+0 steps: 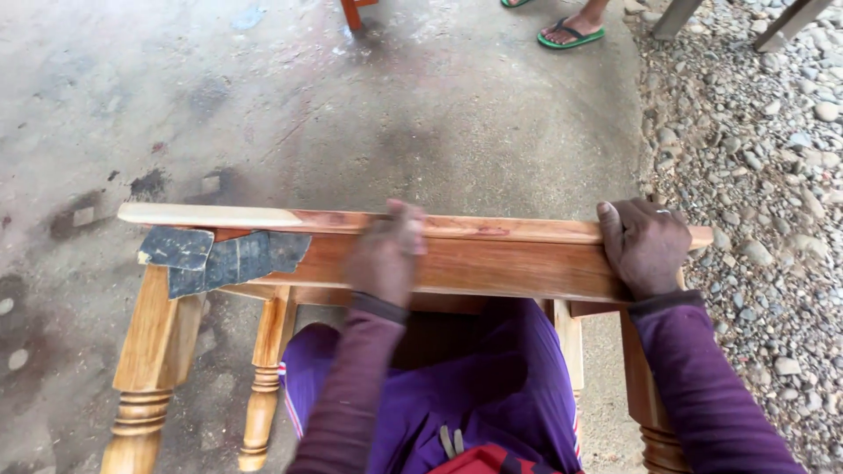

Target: The person sits on the ground and sands a wooden table using a sanding block. They smooth the table legs and the top edge of the frame, moving the sanding block back and forth across the wood surfaces.

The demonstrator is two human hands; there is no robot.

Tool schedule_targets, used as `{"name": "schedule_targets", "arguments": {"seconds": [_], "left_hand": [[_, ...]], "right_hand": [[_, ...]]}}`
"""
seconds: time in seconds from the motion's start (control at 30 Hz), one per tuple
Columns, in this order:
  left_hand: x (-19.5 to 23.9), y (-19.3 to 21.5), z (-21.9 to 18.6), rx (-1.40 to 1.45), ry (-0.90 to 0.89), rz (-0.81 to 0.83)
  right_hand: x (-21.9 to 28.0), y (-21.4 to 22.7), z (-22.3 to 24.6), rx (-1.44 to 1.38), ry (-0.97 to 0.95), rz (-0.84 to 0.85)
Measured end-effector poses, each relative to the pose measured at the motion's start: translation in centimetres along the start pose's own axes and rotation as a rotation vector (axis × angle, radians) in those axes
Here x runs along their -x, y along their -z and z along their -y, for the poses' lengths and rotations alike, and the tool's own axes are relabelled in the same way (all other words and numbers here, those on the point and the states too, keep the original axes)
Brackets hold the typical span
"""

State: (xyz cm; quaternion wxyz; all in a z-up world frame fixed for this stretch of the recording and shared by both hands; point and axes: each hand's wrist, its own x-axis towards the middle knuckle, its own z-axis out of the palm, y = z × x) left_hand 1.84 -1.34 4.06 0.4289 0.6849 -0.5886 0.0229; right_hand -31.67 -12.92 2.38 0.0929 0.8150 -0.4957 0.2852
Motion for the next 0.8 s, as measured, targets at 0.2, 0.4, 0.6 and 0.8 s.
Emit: {"name": "schedule_targets", "arguments": {"seconds": [0.2,0.4,0.6,0.8], "left_hand": [[1.2,-8.3,-6.7,0.076,-0.172,0.121],[0.3,-0.4,-1.1,-0.015,-0.079,0.185],[0.9,-3.2,-1.5,0.457,0.214,0.041],[1.3,-9.5,-8.9,-0.094,-0.14,0.348]], "right_hand": [[0.2,-0.2,-0.7,-0.021,0.012,-0.005],[0.1,0.1,-0.3,-0.043,0.006,0.006],[0.0,-0.7,-0.6,0.014,-0.06,0.043],[0.8,-1.2,-2.2,0.001,-0.026,-0.065]]}}
